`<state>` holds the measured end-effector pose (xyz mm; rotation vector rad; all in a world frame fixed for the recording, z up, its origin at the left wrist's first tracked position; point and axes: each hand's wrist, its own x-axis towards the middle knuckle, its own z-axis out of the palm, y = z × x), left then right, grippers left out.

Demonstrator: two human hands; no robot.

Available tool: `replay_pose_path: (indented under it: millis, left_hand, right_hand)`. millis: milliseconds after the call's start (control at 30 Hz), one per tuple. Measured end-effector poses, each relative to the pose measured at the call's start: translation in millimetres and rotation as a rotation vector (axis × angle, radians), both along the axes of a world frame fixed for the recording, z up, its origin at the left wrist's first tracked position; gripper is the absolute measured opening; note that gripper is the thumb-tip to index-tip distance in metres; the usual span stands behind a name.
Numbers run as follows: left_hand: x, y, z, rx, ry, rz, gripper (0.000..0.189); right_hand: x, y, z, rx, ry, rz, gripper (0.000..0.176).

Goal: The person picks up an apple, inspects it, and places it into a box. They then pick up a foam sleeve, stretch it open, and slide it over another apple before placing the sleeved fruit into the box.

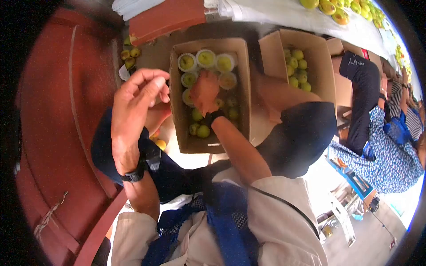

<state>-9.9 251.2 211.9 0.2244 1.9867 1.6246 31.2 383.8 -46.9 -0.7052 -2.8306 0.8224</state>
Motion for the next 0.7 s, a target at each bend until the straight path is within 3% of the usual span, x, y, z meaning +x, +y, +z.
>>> replay_pose_path:
  millis: [133, 200, 333, 400, 467, 533, 600, 667, 700]
  left_hand:
    - [-4.4, 1.9, -8.1, 0.04, 0.044, -0.012, 0.017]
    - [-1.5, 3.4, -7.5, 0.067, 0.08, -0.027, 0.017]
    - [-2.0, 7.3, -2.1, 0.107, 0.019, 0.047, 0.019]
    - [0.4, 6.8, -2.8, 0.122, 0.059, 0.045, 0.019]
    - [-0.1, 10.1, 2.9, 0.15, -0.019, 0.107, 0.018]
    - [0.0, 11.6, 0.4, 0.098, 0.076, 0.103, 0.021]
    - [0.5, 12.4, 0.9, 0.144, 0.09, 0.111, 0.019]
    - [0.6, 13.0, -0.1, 0.152, 0.11, 0.131, 0.018]
    - [0.3, 13.2, -0.1, 0.151, 0.112, 0.149, 0.017]
  right_hand:
    - [57.2, -27.2, -24.2, -0.287, 0.029, 0.052, 0.021]
    - [76.7, -33.3, -24.1, -0.281, -0.273, 0.111, 0.015]
    - [88.0, -30.3, -13.8, -0.262, -0.182, 0.196, 0.023]
    - [85.5, -24.9, 1.9, -0.36, -0.421, 0.258, 0.025]
    - [81.9, -22.7, 0.3, -0.325, -0.4, 0.246, 0.025]
    - [70.6, -14.5, 14.5, -0.286, -0.375, 0.229, 0.025]
    - [63.6, -6.6, 35.1, -0.398, -0.309, 0.136, 0.027]
    - [51.2, 4.8, 51.9, -0.293, -0.389, 0.21, 0.026]
    - [50.6, 9.2, 64.1, -0.353, -0.268, 0.17, 0.024]
